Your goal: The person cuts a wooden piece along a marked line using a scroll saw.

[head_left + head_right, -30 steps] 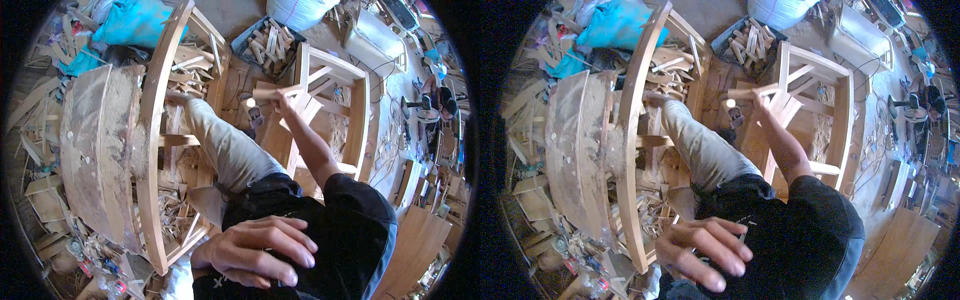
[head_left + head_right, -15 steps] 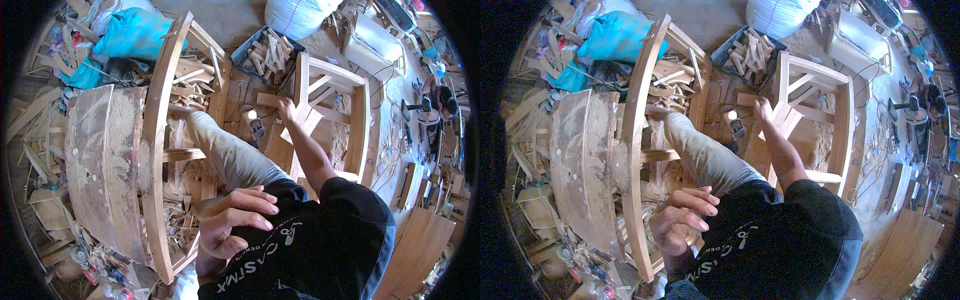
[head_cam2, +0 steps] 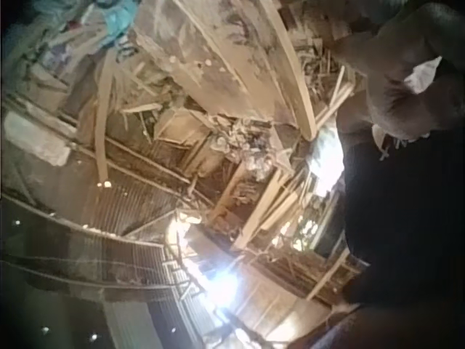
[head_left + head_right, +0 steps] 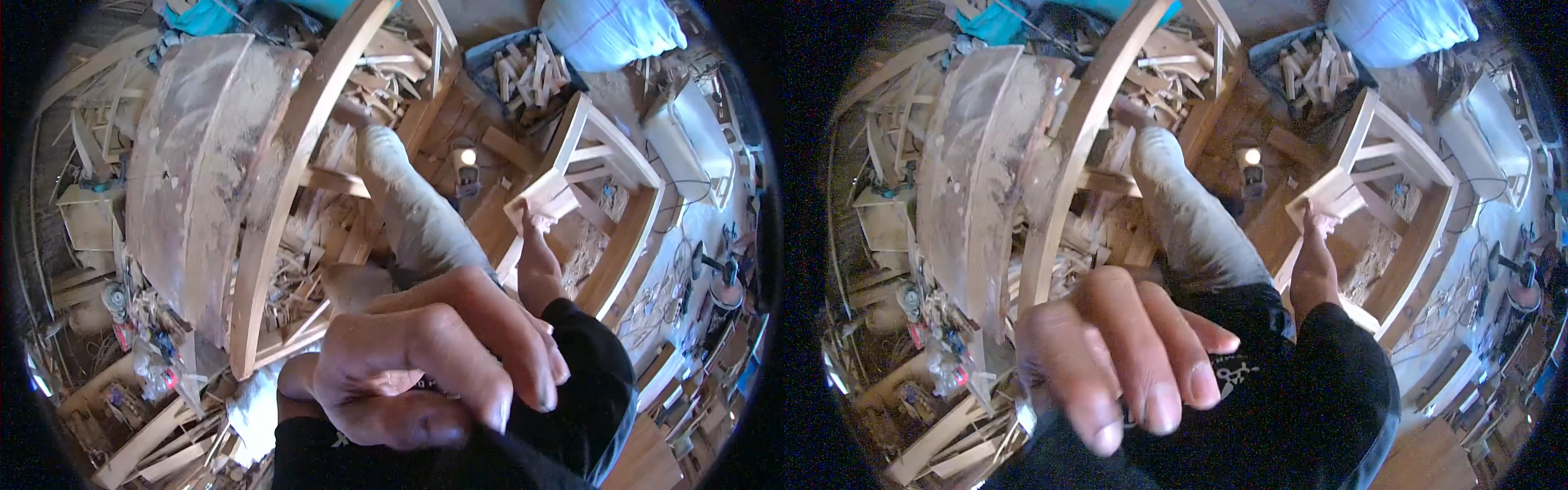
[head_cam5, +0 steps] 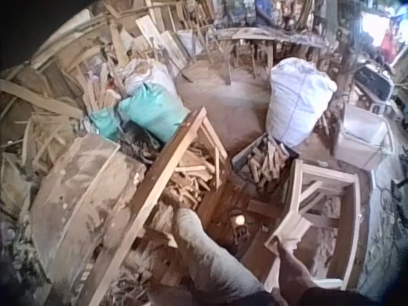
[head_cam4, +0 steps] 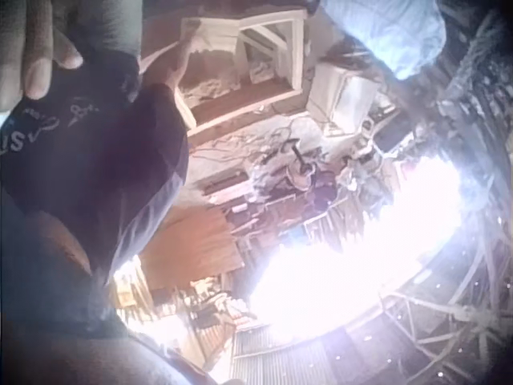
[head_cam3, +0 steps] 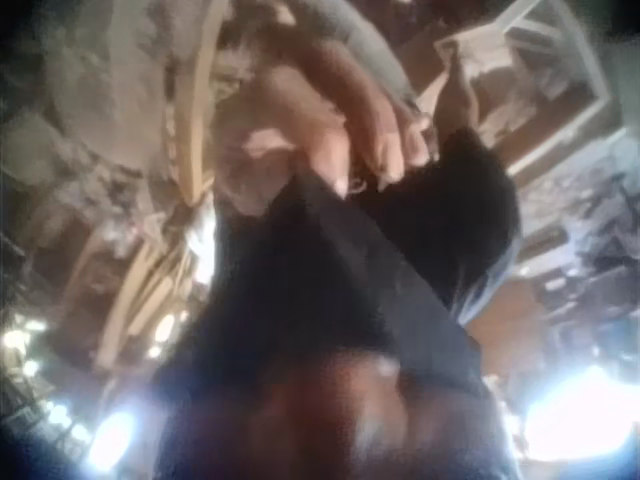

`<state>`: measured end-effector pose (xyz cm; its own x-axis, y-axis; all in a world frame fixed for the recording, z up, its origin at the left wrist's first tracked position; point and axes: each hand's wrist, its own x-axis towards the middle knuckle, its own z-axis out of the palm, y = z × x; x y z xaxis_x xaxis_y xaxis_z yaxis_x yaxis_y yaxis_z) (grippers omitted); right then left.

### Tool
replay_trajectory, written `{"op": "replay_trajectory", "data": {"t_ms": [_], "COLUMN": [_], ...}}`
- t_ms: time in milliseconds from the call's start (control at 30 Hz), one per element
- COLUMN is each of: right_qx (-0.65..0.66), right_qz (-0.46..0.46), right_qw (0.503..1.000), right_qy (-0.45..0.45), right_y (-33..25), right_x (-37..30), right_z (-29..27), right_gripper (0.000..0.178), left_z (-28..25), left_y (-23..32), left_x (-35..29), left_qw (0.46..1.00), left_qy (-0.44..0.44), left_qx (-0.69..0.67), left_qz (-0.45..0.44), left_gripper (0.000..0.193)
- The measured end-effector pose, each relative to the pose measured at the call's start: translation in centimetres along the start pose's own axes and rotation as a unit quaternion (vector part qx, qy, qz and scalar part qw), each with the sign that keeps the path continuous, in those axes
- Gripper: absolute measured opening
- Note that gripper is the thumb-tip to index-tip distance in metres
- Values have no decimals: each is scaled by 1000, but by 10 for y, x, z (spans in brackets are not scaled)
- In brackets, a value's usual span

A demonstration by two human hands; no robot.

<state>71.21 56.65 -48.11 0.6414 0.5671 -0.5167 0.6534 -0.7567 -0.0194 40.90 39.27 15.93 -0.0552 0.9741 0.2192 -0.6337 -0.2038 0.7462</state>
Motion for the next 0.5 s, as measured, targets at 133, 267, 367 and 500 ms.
{"op": "replay_trajectory", "data": {"t_ms": [133, 267, 367, 500], "right_qx": [-55, -72, -284, 41], "right_qz": [-109, -61, -236, -171], "right_qw": [992, 994, 925, 984], "right_qy": [-38, -56, -86, -39], "right_y": [-21, -17, 3, 58], "right_x": [-14, -1, 32, 114], "right_z": [-10, -16, -29, -71], "right_gripper": [158, 157, 127, 75], "left_z": [-16, -1, -9, -31], "left_y": [-31, -37, -25, -14], "left_x": [-15, -44, -58, -85], "left_qw": [987, 990, 983, 986], "left_qy": [-113, -114, -178, -164], "left_qx": [-11, -73, -23, -25], "left_qz": [115, 23, 28, 9], "left_gripper": [40, 28, 21, 33]}}
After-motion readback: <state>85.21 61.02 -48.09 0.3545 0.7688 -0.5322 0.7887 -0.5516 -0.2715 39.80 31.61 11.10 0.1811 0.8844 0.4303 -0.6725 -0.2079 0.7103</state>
